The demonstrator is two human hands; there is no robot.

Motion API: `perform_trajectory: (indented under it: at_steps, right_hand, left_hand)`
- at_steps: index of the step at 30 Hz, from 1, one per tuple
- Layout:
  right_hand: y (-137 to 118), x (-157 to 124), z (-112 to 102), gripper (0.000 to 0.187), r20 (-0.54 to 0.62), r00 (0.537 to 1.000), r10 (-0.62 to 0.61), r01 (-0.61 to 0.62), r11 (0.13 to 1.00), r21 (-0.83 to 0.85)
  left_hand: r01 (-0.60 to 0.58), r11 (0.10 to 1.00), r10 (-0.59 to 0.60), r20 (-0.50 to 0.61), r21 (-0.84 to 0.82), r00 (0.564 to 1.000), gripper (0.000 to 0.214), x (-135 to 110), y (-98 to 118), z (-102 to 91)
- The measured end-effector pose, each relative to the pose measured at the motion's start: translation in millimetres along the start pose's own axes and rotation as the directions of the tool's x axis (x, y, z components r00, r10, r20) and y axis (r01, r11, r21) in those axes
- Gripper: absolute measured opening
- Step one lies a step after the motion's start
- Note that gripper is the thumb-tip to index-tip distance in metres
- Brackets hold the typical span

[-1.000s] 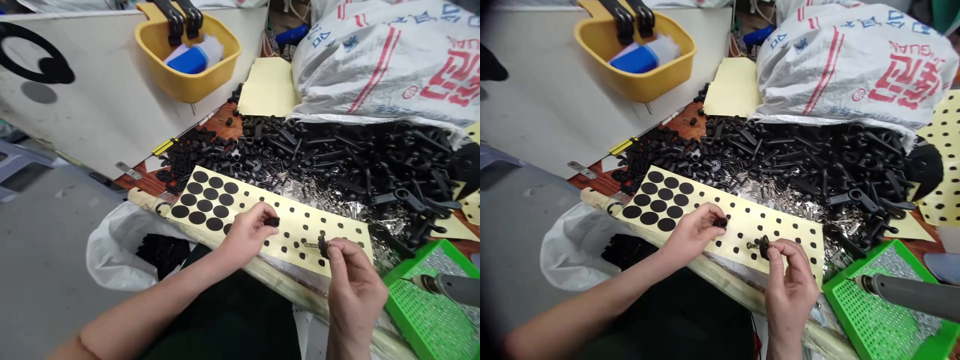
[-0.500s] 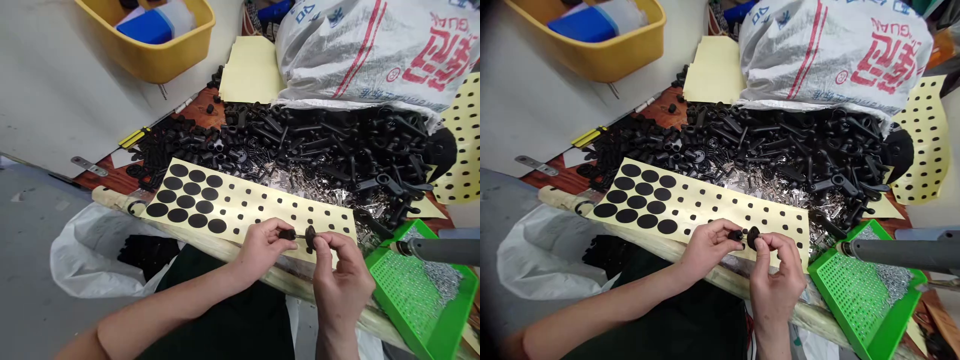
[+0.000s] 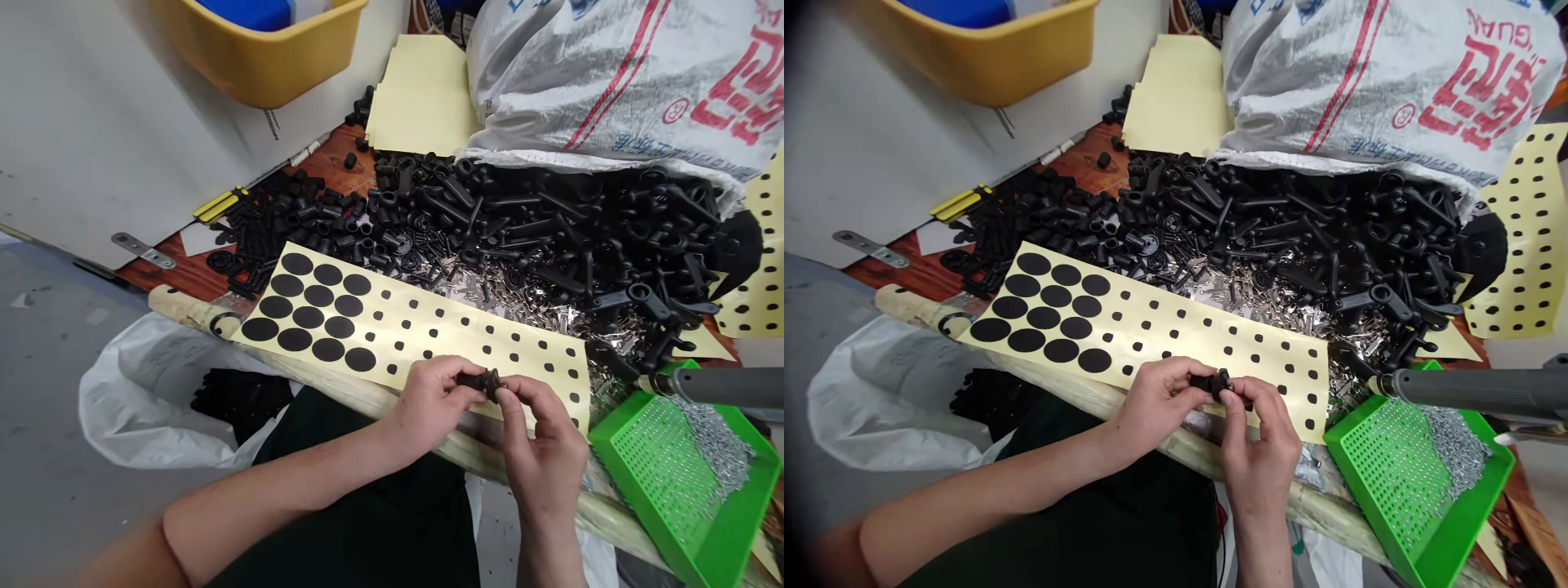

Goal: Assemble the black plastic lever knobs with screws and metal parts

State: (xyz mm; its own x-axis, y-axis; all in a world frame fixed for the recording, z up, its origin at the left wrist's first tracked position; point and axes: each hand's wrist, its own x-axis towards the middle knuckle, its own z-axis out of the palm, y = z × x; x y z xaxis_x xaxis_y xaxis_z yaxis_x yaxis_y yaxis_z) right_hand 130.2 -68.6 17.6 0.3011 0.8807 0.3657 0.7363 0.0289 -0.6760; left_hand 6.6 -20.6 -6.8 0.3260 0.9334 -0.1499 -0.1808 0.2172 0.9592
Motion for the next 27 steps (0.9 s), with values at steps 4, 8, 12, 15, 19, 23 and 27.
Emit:
perform_trajectory:
  at_steps: [4,8,12,15,19,23,27]
  right_hand:
    - [8,0,-5,0.019,0.125,0.983,0.137,-0.151,0.982,0.113]
    - [13,4,-8,0.033,0.184,0.95,0.251,-0.292,0.926,0.241]
    - [13,8,-11,0.032,0.256,0.921,0.293,-0.362,0.887,0.287]
    - [10,9,-13,0.033,0.3,0.886,0.352,-0.439,0.846,0.302]
    - [8,12,-14,0.031,0.312,0.895,0.319,-0.408,0.868,0.283]
    - [9,14,-16,0.027,0.312,0.916,0.252,-0.337,0.906,0.257]
    - [8,16,-19,0.025,0.344,0.918,0.197,-0.28,0.936,0.212]
  left_hand:
    - [-0.083,0.98,0.085,-0.002,0.183,0.996,0.02,0,-5,-0.2]
    - [-0.135,0.963,0.136,0.014,0.234,0.991,0.023,0,-5,-0.5]
    - [-0.106,0.974,0.096,0.057,0.199,0.994,0.022,0,-5,-1.2]
    - [-0.113,0.965,0.098,0.073,0.238,0.993,0.024,-1,-5,-2.4]
    - [-0.177,0.939,0.154,0.098,0.294,0.983,0.028,-2,-4,-4.4]
    - [-0.261,0.906,0.236,0.115,0.334,0.965,0.03,-1,-3,-5.1]
    - [-0.344,0.871,0.311,0.147,0.35,0.939,0.03,-1,-5,-5.0]
